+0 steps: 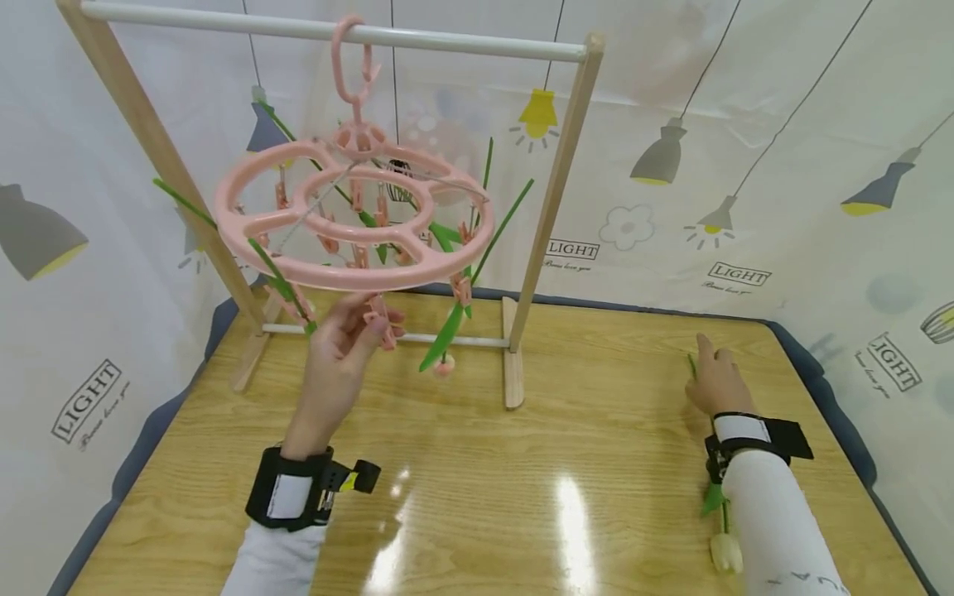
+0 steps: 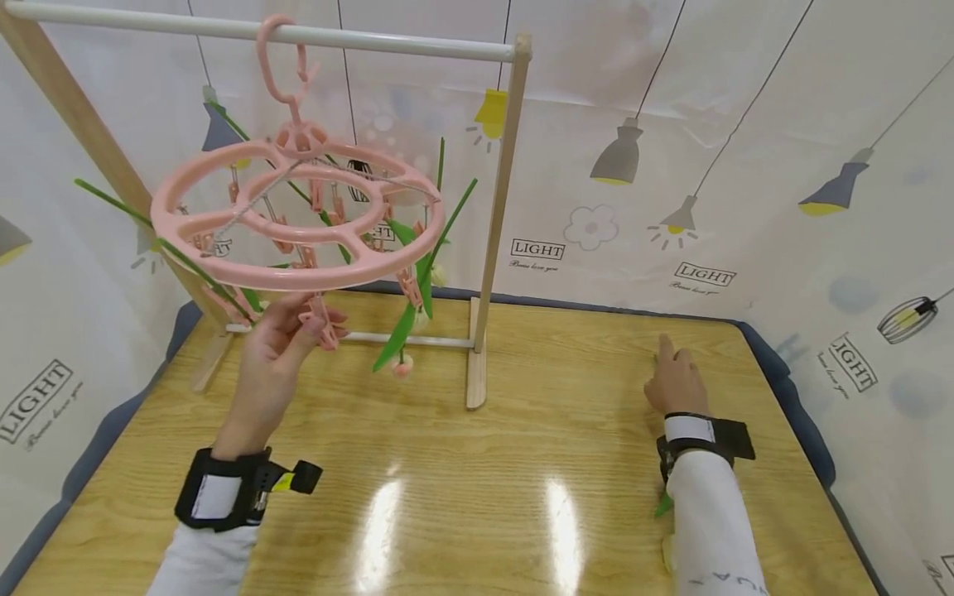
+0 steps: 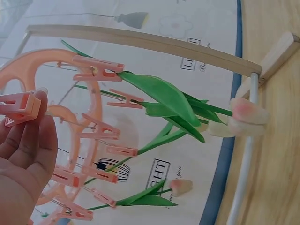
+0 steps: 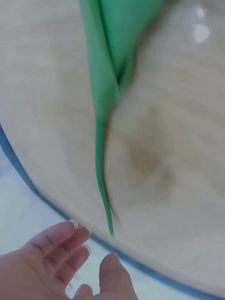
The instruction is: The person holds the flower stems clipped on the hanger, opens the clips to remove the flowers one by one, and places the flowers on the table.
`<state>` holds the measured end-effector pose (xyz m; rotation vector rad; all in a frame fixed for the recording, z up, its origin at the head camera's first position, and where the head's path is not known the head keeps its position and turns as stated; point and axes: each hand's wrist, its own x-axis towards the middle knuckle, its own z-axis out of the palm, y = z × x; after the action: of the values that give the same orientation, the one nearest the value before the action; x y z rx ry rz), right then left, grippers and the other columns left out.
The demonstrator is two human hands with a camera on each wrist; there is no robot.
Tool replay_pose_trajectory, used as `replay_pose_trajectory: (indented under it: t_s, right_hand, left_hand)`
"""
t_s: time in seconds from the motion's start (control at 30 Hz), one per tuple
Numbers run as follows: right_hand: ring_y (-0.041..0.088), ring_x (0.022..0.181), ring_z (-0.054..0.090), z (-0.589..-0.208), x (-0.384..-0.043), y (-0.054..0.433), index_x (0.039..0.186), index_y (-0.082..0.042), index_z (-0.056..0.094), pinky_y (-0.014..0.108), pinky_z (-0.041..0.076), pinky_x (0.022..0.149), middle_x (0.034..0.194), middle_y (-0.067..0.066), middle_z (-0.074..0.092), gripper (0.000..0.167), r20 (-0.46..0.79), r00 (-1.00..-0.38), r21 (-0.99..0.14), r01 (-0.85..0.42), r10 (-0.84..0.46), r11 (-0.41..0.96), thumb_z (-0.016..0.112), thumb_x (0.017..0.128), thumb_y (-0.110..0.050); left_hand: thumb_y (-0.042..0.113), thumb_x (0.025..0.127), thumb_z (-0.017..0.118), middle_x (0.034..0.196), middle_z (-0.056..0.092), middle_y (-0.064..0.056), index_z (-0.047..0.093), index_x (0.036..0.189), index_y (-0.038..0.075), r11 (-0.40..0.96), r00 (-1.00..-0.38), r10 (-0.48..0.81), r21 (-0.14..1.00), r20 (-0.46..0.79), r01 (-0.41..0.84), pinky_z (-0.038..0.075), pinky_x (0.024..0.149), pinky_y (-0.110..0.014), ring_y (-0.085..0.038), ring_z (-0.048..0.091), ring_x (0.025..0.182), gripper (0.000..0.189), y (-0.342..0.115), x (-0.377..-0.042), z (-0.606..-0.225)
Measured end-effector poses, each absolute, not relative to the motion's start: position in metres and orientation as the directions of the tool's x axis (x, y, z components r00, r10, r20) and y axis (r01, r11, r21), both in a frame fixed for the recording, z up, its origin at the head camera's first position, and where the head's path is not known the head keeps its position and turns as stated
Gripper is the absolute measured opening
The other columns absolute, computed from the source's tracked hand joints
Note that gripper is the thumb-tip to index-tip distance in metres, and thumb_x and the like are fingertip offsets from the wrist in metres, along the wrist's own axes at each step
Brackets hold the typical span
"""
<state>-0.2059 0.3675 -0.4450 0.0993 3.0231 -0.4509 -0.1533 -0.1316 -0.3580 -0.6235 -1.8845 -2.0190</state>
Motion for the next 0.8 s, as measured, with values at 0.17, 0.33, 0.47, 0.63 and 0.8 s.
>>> replay_pose_trajectory:
  t_s: [0.17, 0.33, 0.47, 0.63, 0.8]
  right_hand:
    - [0.055, 0.100, 0.051, -0.423, -0.222, 0.339, 0.146, 0.015, 0.024, 0.056, 0.046, 0.071, 0.128, 0.047, 0.039, 0.059, 0.009, -0.998, -0.352, -0.057, -0.057, 0.934, 0.038, 0.091, 0.001]
    - [0.043, 0.098, 0.058, -0.408, -0.231, 0.297, 0.135, 0.013, 0.039, 0.050, 0.051, 0.075, 0.118, 0.033, 0.052, 0.041, 0.107, -0.986, -0.481, -0.165, -0.129, 0.861, 0.040, 0.097, -0.002]
    - [0.037, 0.103, 0.060, -0.394, -0.233, 0.257, 0.126, 0.007, 0.047, 0.050, 0.053, 0.086, 0.116, 0.025, 0.057, 0.030, 0.166, -0.965, -0.593, -0.260, -0.201, 0.762, 0.047, 0.100, -0.008]
    - [0.033, 0.116, 0.060, -0.363, -0.230, 0.205, 0.131, -0.001, 0.047, 0.047, 0.051, 0.099, 0.125, 0.019, 0.060, 0.034, 0.154, -0.938, -0.774, -0.311, -0.312, 0.551, 0.053, 0.103, -0.018]
    - [0.033, 0.136, 0.049, -0.341, -0.223, 0.168, 0.150, -0.009, 0.034, 0.048, 0.041, 0.114, 0.144, 0.019, 0.052, 0.051, 0.104, -0.894, -0.927, -0.247, -0.436, 0.284, 0.052, 0.104, -0.020]
  left_hand:
    - [-0.001, 0.101, 0.048, 0.105, 0.067, 0.000, 0.053, 0.134, 0.005, -0.139, -0.823, 0.072, 0.823, 0.564, 0.551, 0.056, 0.079, -0.018, -0.008, 0.065, 0.089, 0.033, -0.134, -0.148, -0.351]
    - [0.000, 0.102, 0.047, 0.105, 0.068, -0.001, 0.050, 0.135, -0.001, -0.208, -0.819, 0.076, 0.813, 0.568, 0.544, 0.056, 0.080, -0.021, -0.010, 0.066, 0.088, 0.033, -0.134, -0.145, -0.348]
    - [0.001, 0.102, 0.047, 0.105, 0.069, -0.002, 0.050, 0.135, -0.001, -0.248, -0.824, 0.077, 0.811, 0.561, 0.529, 0.056, 0.080, -0.022, -0.011, 0.067, 0.087, 0.033, -0.131, -0.143, -0.348]
    - [0.001, 0.103, 0.045, 0.104, 0.070, -0.003, 0.050, 0.135, -0.001, -0.286, -0.820, 0.073, 0.800, 0.568, 0.528, 0.057, 0.080, -0.023, -0.011, 0.067, 0.086, 0.032, -0.129, -0.143, -0.347]
    - [0.001, 0.103, 0.046, 0.104, 0.070, -0.003, 0.051, 0.134, 0.000, -0.310, -0.825, 0.070, 0.798, 0.561, 0.516, 0.058, 0.082, -0.025, -0.012, 0.068, 0.086, 0.032, -0.127, -0.143, -0.346]
